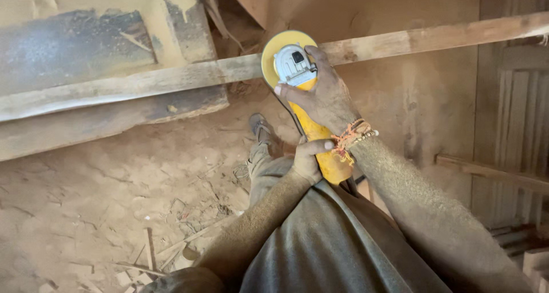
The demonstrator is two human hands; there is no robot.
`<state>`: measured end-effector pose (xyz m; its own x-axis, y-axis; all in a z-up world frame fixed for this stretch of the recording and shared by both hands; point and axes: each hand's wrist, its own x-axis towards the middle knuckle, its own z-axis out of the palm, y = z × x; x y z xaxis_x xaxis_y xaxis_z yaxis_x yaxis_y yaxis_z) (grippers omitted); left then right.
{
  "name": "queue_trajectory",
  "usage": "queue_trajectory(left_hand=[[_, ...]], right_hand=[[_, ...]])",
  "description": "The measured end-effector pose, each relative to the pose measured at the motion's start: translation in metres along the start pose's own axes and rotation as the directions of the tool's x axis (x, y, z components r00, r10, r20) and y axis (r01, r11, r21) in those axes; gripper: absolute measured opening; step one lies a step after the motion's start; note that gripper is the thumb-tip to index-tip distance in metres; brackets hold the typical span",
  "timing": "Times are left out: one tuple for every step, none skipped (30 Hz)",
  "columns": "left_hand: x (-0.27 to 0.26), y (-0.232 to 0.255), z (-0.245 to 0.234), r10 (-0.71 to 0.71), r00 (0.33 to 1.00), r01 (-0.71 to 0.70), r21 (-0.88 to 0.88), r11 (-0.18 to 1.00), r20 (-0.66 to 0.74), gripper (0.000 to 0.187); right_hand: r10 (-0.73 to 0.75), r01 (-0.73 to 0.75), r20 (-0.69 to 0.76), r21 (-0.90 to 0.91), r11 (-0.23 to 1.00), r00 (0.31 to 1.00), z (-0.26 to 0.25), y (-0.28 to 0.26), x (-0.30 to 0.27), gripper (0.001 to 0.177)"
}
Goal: The person sands a wooden beam using an angle grinder with a sanding disc, moving it back and forth along the length of the wood.
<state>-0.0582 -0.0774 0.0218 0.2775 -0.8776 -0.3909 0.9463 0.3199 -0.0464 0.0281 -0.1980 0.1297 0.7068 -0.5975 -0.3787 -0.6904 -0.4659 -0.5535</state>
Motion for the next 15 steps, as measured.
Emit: queue_trajectory(left_hand=[[0.004, -0.003, 0.002, -0.007, 1.000, 0.007, 0.000, 1.000, 0.002, 0.055], [0.006, -0.010, 0.004, -0.018, 1.000, 0.018, -0.002, 1.000, 0.001, 0.055], [0.007, -0.018, 0.005, -0.030, 1.000, 0.030, -0.005, 1.000, 0.001, 0.055], [0.010, -0.023, 0.005, -0.068, 0.998, 0.068, -0.012, 0.998, 0.016, 0.053], [0.013, -0.029, 0.004, -0.107, 0.994, 0.107, -0.019, 0.994, 0.031, 0.052], [0.016, -0.035, 0.004, -0.141, 0.989, 0.142, -0.027, 0.989, 0.045, 0.051], [0.020, -0.042, 0.005, -0.133, 0.991, 0.133, 0.008, 0.991, 0.034, 0.049], [0.024, -0.049, 0.006, -0.124, 0.992, 0.123, 0.043, 0.992, 0.023, 0.048], [0.027, -0.057, 0.009, -0.114, 0.993, 0.113, 0.077, 0.991, 0.012, 0.047], [0.033, -0.064, 0.013, -0.156, 0.988, 0.155, 0.051, 0.987, 0.015, 0.048], [0.038, -0.070, 0.017, -0.198, 0.980, 0.198, 0.025, 0.980, 0.018, 0.050], [0.040, -0.077, 0.021, -0.243, 0.970, 0.243, -0.004, 0.970, 0.016, 0.052], [0.043, -0.082, 0.024, -0.220, 0.975, 0.220, 0.016, 0.975, 0.018, 0.052], [0.047, -0.089, 0.026, -0.199, 0.980, 0.198, 0.037, 0.979, 0.021, 0.051], [0.051, -0.096, 0.028, -0.178, 0.984, 0.177, 0.058, 0.983, 0.025, 0.051]], right_hand=[[-0.046, 0.046, -0.014, 0.018, 0.999, 0.999, -0.004, 0.005, 0.000, 0.103], [-0.037, 0.037, -0.019, 0.009, 0.999, 0.999, -0.009, 0.012, -0.002, 0.102], [-0.028, 0.028, -0.024, 0.001, 1.000, 0.999, -0.014, 0.019, -0.003, 0.102], [-0.019, 0.018, -0.031, -0.008, 1.000, 0.999, -0.018, 0.025, -0.004, 0.101], [-0.001, 0.003, -0.048, 0.022, 1.000, 0.999, -0.023, 0.032, -0.005, 0.101], [0.013, -0.010, -0.062, 0.052, 0.999, 0.998, -0.028, 0.039, -0.008, 0.101], [0.029, -0.022, -0.075, 0.082, 0.996, 0.997, -0.033, 0.046, -0.010, 0.101], [0.042, -0.036, -0.085, 0.075, 0.997, 0.995, -0.038, 0.053, -0.012, 0.100], [0.056, -0.050, -0.096, 0.068, 0.996, 0.994, -0.044, 0.060, -0.014, 0.100], [0.064, -0.058, -0.112, 0.060, 0.997, 0.992, -0.051, 0.066, -0.013, 0.099], [0.060, -0.055, -0.123, 0.045, 0.997, 0.991, -0.060, 0.073, -0.012, 0.099], [0.062, -0.058, -0.129, 0.032, 0.998, 0.990, -0.067, 0.080, -0.013, 0.098], [0.064, -0.062, -0.135, 0.019, 0.998, 0.989, -0.072, 0.086, -0.014, 0.098], [0.079, -0.076, -0.133, 0.028, 0.997, 0.988, -0.077, 0.092, -0.015, 0.098], [0.095, -0.091, -0.132, 0.037, 0.995, 0.987, -0.082, 0.098, -0.016, 0.099]])
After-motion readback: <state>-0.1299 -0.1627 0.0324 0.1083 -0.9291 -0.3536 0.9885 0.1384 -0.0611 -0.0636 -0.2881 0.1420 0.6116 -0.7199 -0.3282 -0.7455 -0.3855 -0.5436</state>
